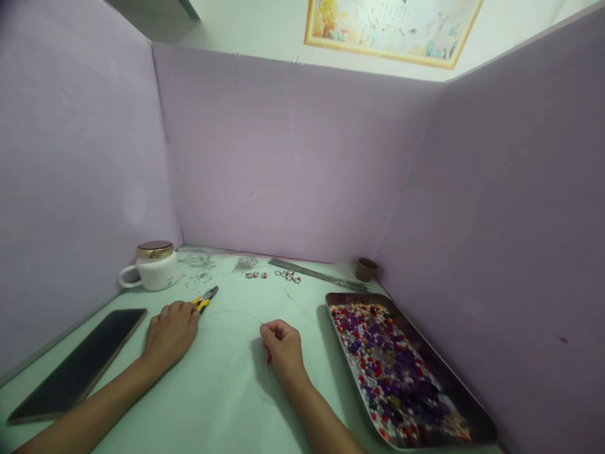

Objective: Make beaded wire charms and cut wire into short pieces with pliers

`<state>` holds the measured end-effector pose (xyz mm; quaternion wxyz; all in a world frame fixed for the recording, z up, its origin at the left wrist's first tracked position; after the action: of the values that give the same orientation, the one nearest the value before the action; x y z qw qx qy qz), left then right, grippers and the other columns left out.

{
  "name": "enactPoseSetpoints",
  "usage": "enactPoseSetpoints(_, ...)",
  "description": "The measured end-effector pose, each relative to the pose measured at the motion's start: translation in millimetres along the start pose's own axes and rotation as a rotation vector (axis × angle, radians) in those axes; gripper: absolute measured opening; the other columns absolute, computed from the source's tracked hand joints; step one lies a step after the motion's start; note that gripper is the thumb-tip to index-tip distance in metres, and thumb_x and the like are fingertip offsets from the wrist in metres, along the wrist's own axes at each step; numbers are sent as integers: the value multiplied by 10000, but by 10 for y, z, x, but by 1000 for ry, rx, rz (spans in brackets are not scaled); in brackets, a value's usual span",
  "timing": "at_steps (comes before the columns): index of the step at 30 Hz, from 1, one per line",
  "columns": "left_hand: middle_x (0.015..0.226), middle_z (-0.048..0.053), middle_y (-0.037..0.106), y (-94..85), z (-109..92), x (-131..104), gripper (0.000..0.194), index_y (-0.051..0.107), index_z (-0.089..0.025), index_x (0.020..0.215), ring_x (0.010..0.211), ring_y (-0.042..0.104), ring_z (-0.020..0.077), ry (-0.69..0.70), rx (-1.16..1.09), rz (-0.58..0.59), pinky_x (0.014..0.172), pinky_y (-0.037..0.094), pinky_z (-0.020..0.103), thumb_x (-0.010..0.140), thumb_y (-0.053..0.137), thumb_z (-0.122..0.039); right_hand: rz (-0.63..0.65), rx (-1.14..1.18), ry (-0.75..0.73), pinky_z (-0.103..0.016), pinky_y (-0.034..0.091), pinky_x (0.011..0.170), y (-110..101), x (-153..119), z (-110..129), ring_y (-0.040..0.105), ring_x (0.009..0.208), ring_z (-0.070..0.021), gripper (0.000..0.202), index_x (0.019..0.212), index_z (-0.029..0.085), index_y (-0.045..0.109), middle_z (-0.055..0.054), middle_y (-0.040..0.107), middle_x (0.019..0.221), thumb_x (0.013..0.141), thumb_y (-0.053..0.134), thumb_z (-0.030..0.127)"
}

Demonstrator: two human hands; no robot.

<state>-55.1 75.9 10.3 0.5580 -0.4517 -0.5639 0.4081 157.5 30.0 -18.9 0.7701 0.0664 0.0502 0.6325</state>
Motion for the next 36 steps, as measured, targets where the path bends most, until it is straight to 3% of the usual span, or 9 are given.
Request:
enactPoseSetpoints(14,876,119,600,82,47,25,255,586,-142,822,835,537,288,15,-99,-74,694,381,407,820,348,-236,20,-122,37,-175,289,295,28,21,-1,351,316,-56,180,617,144,540,74,446,432,682,601,300)
enactPoseSetpoints(20,1067,104,549,-43,56,6,260,552,-167,945,968,506,257,5,-287,-244,782,399,389,844,332,-260,40,-208,51,-185,285,306,58,-24,42,352,318,-62,155,607,147,548,68,443,428,689,579,274)
enactPoseSetpoints(22,1056,84,545,-155,-34,-77,226,560,-177,921,988,496,230,96,-360,-331,837,388,367,839,372,-271,45,-225,62,-187,276,309,73,-52,50,341,323,-62,149,598,147,553,68,436,425,686,578,264)
enactPoseSetpoints(24,927,66,574,-267,-182,-207,152,581,-179,868,906,524,216,344,-503,-462,817,397,366,822,440,-216,69,-232,66,-186,266,324,90,-91,55,335,340,-60,133,593,145,567,68,430,428,677,589,246)
enactPoseSetpoints(25,876,61,575,-306,-262,-276,130,587,-174,860,875,528,208,431,-549,-467,804,402,361,814,466,-183,94,-229,66,-186,261,335,99,-115,58,331,350,-59,125,595,143,574,69,425,429,676,592,237)
enactPoseSetpoints(27,833,65,558,-343,-409,-398,150,595,-160,847,790,528,185,560,-622,-307,708,427,322,818,450,-132,166,-203,62,-188,259,362,117,-168,66,328,373,-58,111,612,140,588,71,418,435,685,591,224)
enactPoseSetpoints(30,777,66,540,-342,-530,-509,228,611,-154,831,701,518,168,612,-675,-27,606,430,287,829,388,-109,259,-139,47,-188,272,413,138,-239,84,342,426,-58,92,641,131,606,65,434,470,693,599,207)
enactPoseSetpoints(36,706,64,539,-387,-510,-527,285,612,-146,791,651,524,179,604,-569,170,591,424,303,826,330,-119,372,-31,102,-187,258,401,148,-272,83,332,410,-49,174,658,126,606,63,449,473,696,633,294)
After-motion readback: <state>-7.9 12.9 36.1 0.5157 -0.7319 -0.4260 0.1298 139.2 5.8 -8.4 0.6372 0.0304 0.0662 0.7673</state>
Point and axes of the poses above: each hand's wrist, its own x-axis towards the middle knuckle, its own y-axis out of the palm, z = x × y, the point moved 1 cm from there along x, towards the middle knuckle
